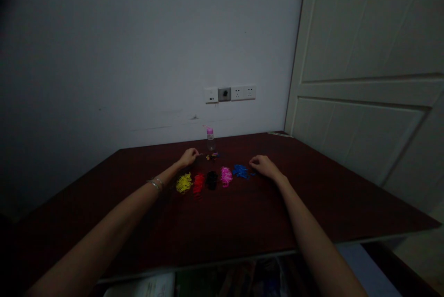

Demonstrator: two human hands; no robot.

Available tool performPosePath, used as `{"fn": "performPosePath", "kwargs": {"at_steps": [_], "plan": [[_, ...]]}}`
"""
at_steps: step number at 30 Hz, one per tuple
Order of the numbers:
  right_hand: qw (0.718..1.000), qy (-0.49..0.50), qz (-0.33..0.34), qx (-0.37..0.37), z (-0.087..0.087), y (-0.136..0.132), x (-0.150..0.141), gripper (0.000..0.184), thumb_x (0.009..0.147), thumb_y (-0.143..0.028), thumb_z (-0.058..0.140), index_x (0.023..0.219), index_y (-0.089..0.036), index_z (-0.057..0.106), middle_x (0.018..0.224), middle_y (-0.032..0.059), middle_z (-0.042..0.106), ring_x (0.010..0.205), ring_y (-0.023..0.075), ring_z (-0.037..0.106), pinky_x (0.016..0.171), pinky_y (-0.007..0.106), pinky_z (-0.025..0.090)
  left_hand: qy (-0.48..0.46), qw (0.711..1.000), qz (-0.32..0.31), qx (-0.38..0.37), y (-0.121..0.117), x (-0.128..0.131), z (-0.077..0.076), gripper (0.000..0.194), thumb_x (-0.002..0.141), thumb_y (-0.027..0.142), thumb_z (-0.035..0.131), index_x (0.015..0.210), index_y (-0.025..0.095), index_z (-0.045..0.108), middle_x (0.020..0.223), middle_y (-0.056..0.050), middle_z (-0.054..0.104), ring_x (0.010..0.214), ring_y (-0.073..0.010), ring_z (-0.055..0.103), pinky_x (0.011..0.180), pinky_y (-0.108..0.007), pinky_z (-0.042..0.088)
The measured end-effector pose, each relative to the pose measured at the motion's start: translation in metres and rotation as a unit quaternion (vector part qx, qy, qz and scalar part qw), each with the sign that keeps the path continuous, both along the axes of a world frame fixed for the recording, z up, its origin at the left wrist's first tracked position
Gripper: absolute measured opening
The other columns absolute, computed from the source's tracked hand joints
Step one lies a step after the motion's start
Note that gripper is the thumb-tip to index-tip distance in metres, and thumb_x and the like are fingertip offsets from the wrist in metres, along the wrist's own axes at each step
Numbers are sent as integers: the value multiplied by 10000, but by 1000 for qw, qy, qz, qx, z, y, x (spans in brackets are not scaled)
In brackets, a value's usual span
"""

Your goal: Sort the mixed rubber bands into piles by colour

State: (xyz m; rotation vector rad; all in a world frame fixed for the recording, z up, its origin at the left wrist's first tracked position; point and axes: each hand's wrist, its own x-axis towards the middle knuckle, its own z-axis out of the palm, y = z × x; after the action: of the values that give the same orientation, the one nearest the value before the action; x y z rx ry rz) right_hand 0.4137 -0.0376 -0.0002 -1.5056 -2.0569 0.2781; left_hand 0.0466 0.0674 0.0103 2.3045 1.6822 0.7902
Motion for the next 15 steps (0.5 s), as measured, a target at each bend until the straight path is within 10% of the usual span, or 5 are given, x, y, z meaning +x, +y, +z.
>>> {"fn": "performPosePath", "kwargs": {"at_steps": [15], "plan": [[1000,-16,5,7,1,0,-1,271,780,-295,500,884,-156,709,940,85,687,860,200,620,785,270,452,-14,989,-143,-29,-31,29,32,147,757,197,515,722,115,632,723,-30,623,685,-123,532,666,-218,407]]}}
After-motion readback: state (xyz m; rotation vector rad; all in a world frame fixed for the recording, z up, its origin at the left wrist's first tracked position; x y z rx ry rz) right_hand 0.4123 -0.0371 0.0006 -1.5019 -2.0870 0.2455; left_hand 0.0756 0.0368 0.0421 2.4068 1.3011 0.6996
